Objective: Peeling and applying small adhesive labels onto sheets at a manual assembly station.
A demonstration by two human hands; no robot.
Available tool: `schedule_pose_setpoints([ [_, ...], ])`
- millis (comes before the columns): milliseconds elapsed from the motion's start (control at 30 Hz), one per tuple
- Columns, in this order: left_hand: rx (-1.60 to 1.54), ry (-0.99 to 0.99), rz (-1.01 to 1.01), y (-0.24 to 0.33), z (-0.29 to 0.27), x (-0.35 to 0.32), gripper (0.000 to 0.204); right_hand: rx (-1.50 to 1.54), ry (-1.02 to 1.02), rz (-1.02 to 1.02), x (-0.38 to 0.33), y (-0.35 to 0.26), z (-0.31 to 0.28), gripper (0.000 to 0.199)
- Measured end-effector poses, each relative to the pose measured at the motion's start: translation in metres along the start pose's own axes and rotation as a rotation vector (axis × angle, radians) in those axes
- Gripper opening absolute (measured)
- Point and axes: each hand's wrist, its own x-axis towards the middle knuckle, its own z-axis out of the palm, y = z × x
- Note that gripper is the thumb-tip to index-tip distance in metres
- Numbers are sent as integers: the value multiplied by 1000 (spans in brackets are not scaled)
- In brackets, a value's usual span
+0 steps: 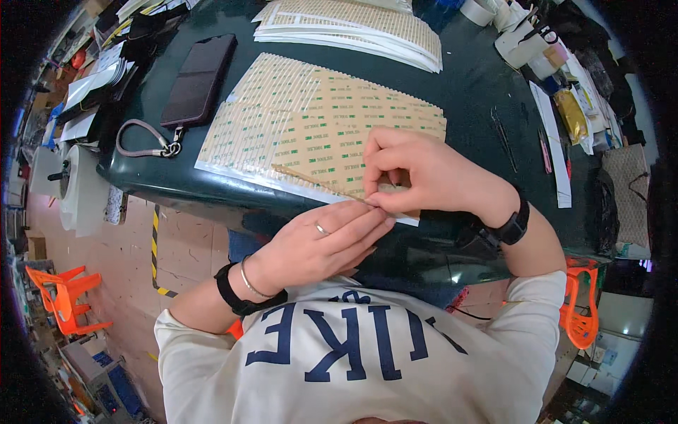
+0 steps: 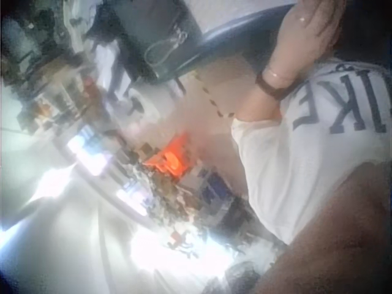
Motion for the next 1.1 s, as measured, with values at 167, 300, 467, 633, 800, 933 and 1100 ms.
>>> schedule_pose_setpoints([
  [167,-79,21,-48,2,0,2,53,87,62,24,-2,6,-1,12],
  [300,-45,28,-40,1,-1,2,52,107,48,-5,-1,9,-2,11],
  [467,-21,42,-79,4,0,3,51,89,49,-31,-1,9,1,10],
  [633,-34,40,-107,7,1,0,51,100,72,-16,-3,9,2,10],
  [800,-16,44,-89,5,2,0,51,114,71,-7,-2,7,-1,11],
  [933,-22,54,-101,6,2,2,50,55,96,1,-5,2,2,11],
  [1100,-37,25,-131,9,-3,3,50,41,124,67,-6,5,-5,10],
])
